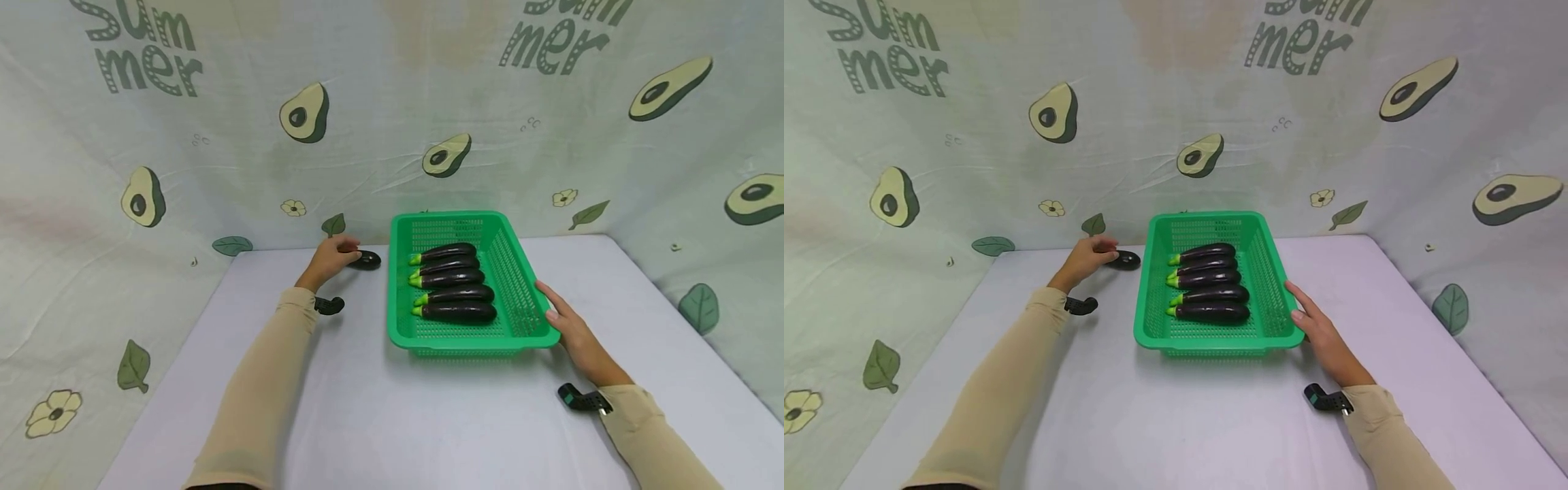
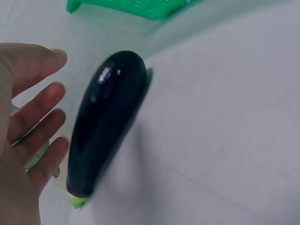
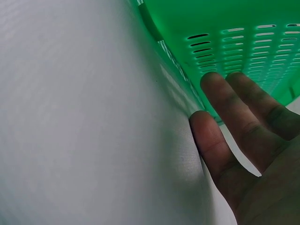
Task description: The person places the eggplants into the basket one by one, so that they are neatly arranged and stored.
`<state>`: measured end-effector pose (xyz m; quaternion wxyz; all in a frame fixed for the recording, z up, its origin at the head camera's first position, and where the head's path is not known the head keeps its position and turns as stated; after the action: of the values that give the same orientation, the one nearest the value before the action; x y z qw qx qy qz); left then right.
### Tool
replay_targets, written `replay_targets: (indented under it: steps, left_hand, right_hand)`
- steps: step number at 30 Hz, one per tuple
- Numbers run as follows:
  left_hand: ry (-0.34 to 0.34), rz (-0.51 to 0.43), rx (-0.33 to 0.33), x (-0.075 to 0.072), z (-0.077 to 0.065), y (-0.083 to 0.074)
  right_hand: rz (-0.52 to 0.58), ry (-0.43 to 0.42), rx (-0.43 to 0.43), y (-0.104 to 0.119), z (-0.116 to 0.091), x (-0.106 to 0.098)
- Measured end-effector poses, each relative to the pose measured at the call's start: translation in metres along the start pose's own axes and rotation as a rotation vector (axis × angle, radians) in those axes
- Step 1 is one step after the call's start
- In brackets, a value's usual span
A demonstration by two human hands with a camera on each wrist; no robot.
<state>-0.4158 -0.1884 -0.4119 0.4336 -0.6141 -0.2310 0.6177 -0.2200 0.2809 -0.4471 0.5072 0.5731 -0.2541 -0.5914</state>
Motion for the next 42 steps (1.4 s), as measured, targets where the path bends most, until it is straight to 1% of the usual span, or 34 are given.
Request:
replay_targets:
  steps: [5, 12, 17, 22, 26, 31, 34, 37, 42]
  left_hand:
    - [-0.013, 0.032, -0.01, -0.002, -0.001, 0.008]
    - [0.015, 0.083, 0.004, -0.003, 0.002, 0.018]
    - [0.018, 0.107, -0.001, -0.004, 0.006, 0.02]
    - [0.019, 0.158, 0.025, -0.003, 0.009, 0.02]
    - [0.02, 0.18, 0.043, -0.001, 0.009, 0.02]
    - [0.008, 0.22, 0.109, 0.002, 0.008, 0.015]
    - [0.004, 0.241, 0.127, 0.004, 0.007, 0.012]
    - [0.021, 0.265, 0.115, 0.005, 0.008, 0.01]
    - [0.055, 0.315, 0.069, 0.006, 0.011, 0.01]
  right_hand:
    - [0.005, 0.003, 0.008, -0.001, 0.0, 0.004]
    - [0.056, -0.002, -0.005, 0.0, 0.0, 0.007]
    - [0.039, -0.005, -0.004, -0.001, 0.0, 0.005]
    - [0.02, -0.005, -0.012, -0.002, 0.001, 0.004]
    - [0.015, -0.007, -0.012, -0.002, 0.001, 0.003]
    - [0.022, -0.009, -0.016, -0.001, 0.0, 0.002]
    - [0.024, -0.011, -0.016, -0.001, 0.0, 0.002]
    - [0.026, -0.017, -0.014, -0.002, 0.0, 0.002]
    - [0.026, -0.019, -0.012, -0.004, 0.0, 0.001]
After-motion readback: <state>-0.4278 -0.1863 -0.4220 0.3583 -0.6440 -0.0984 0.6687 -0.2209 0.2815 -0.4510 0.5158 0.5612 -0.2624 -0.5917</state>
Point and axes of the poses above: each hand's wrist, its own z-axis towards the middle knuckle, its own x-axis out of the palm, y = z × x, the point moved 3 cm from there along z, towards the middle knuckle, and after that the axes turned 2 degrees about -z, right-handed, at the moved point
